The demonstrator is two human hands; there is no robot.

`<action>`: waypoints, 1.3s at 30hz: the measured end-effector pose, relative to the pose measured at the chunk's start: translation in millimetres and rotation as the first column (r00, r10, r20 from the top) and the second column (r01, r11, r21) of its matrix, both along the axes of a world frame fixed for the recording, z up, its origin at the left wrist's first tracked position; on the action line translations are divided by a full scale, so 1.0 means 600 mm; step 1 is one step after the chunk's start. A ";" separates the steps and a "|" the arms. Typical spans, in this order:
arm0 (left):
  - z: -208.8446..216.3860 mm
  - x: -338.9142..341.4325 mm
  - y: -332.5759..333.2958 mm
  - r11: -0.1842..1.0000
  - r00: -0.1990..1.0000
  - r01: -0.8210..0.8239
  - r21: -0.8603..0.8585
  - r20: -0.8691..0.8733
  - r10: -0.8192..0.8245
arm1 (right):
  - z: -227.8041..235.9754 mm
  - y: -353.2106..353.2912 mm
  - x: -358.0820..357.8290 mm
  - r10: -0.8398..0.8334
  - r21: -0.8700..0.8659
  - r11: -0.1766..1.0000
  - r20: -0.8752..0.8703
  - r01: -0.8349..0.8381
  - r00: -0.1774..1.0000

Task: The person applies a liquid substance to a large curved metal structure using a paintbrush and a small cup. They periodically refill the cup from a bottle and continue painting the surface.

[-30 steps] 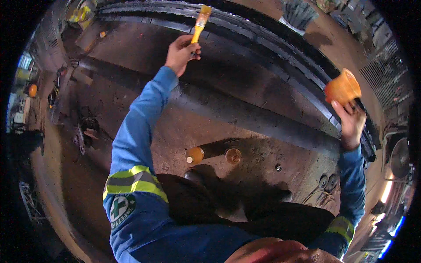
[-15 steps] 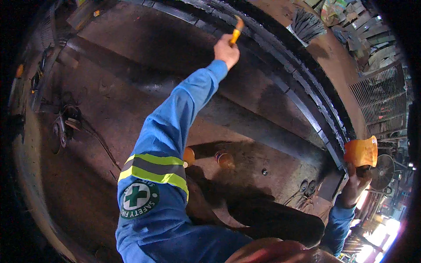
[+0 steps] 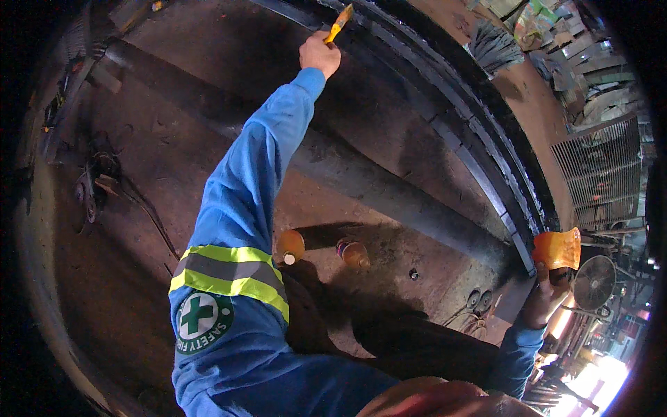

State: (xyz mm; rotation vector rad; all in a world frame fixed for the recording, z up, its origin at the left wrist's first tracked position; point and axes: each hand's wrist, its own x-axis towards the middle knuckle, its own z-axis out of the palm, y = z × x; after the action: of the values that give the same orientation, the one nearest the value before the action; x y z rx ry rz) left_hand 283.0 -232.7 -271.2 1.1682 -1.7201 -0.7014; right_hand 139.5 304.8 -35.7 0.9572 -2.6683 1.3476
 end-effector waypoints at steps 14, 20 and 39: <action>0.055 -0.043 0.079 0.926 0.906 0.368 0.086 0.190 -0.378 | -0.015 -0.013 -0.020 0.026 -0.022 0.999 -0.045 -0.027 0.999; 0.028 -0.003 -0.014 0.975 0.996 -0.084 0.208 -0.011 0.089 | -0.023 -0.016 -0.021 0.004 -0.006 1.000 -0.042 -0.004 0.999; 0.054 0.055 -0.051 0.946 0.999 0.052 0.321 -0.011 -0.051 | -0.014 -0.077 0.016 0.061 0.030 0.998 -0.036 -0.060 0.997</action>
State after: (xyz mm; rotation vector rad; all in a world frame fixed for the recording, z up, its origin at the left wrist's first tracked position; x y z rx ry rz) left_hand 315.7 -263.3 -239.0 1.3439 -1.6797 -1.0449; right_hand 149.4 258.4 -44.1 1.0630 -2.6600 1.2912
